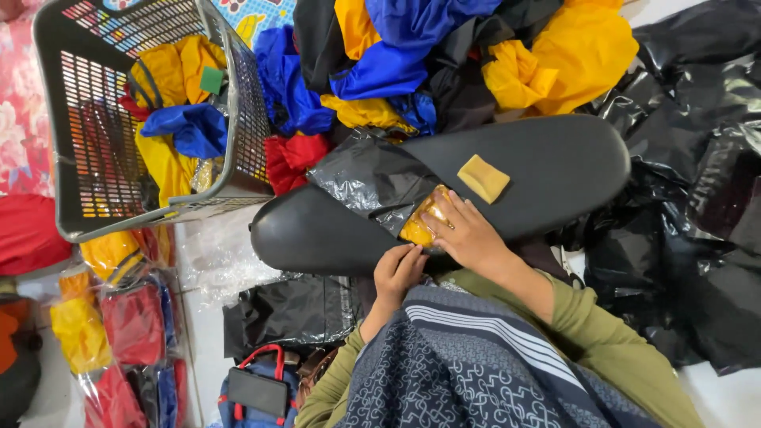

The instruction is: The person folds yellow and red fabric pieces, inserts them into plastic sleeves, and then places the sleeves into black shipping bags. They use shears to trim excess material from a red textile item before packaging it and finally wipe the exterior of the package.

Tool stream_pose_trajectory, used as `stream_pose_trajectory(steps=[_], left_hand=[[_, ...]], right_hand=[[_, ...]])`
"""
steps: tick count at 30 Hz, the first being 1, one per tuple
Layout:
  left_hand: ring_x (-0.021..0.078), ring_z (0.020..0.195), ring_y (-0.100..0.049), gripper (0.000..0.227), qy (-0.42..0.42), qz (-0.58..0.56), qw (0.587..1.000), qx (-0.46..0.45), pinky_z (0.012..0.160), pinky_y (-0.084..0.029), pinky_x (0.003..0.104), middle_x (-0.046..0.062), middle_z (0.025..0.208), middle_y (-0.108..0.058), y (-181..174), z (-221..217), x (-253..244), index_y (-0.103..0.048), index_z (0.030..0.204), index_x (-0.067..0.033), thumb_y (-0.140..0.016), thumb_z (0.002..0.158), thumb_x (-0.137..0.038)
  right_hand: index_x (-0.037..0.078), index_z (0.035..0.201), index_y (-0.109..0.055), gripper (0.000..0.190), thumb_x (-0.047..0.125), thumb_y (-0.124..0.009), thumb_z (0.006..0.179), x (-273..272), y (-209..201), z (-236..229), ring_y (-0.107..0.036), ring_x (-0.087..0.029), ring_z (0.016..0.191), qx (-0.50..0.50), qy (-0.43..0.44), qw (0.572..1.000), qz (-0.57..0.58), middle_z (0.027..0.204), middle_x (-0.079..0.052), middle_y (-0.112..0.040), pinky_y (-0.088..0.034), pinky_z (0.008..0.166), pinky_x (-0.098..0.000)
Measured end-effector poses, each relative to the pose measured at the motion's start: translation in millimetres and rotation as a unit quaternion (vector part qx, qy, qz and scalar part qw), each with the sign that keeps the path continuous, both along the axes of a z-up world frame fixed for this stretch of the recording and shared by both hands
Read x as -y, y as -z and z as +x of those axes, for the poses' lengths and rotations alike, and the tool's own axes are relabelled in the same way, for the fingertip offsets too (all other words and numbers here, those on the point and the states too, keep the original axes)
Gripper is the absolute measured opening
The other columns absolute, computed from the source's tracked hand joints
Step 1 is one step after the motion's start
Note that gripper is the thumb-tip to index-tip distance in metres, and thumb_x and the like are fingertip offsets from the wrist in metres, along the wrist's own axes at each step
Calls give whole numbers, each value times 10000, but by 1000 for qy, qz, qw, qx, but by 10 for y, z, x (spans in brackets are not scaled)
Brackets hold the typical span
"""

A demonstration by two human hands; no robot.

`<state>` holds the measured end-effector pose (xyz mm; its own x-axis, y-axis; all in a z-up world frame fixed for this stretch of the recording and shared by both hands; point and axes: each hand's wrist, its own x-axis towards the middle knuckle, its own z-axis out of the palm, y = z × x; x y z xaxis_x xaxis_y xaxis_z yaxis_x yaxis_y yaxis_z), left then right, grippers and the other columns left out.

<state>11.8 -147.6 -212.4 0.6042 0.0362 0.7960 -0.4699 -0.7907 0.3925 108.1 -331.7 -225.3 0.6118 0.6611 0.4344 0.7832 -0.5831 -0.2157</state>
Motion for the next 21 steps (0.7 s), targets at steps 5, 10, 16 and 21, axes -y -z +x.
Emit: stream_pose_trajectory(steps=[5, 10, 16, 21], left_hand=[[244, 761, -739, 95, -39, -4, 998, -40, 667, -637, 355, 98, 931, -752, 16, -77, -39, -797, 952, -56, -792, 864, -21], [255, 705, -744, 65, -9, -71, 997, -41, 625, -638, 349, 113, 883, -754, -117, -73, -78, -793, 876, -14, -781, 853, 46], [235, 696, -740, 61, 3, -80, 997, -8, 621, -639, 326, 114, 873, -760, 52, -97, -60, -797, 836, -19, -809, 824, 40], [232, 663, -715, 73, -7, -71, 997, 18, 589, -621, 323, 114, 858, -749, 54, -57, -67, -765, 797, -21, -806, 827, 32]], right_hand=[[342, 1469, -540, 506, 543, -466, 1011, 162, -819, -90, -314, -496, 1510, -12, -19, 1000, 19, 1679, -207, -317, -310, 1106, -623], [299, 1444, -588, 425, 372, -511, 1033, 220, -268, -174, -374, -469, 1475, -57, -65, 996, -2, 1610, -140, -432, -413, 1099, -521], [164, 1282, -650, 290, 137, -482, 1046, -237, -13, 76, -514, -441, 1295, -5, -93, 995, 20, 1366, -147, -548, -464, 1074, -478], [151, 869, -700, 255, 108, -487, 1002, -642, 331, 348, -616, -277, 765, -56, -81, 995, -24, 844, -50, -623, -530, 759, -385]])
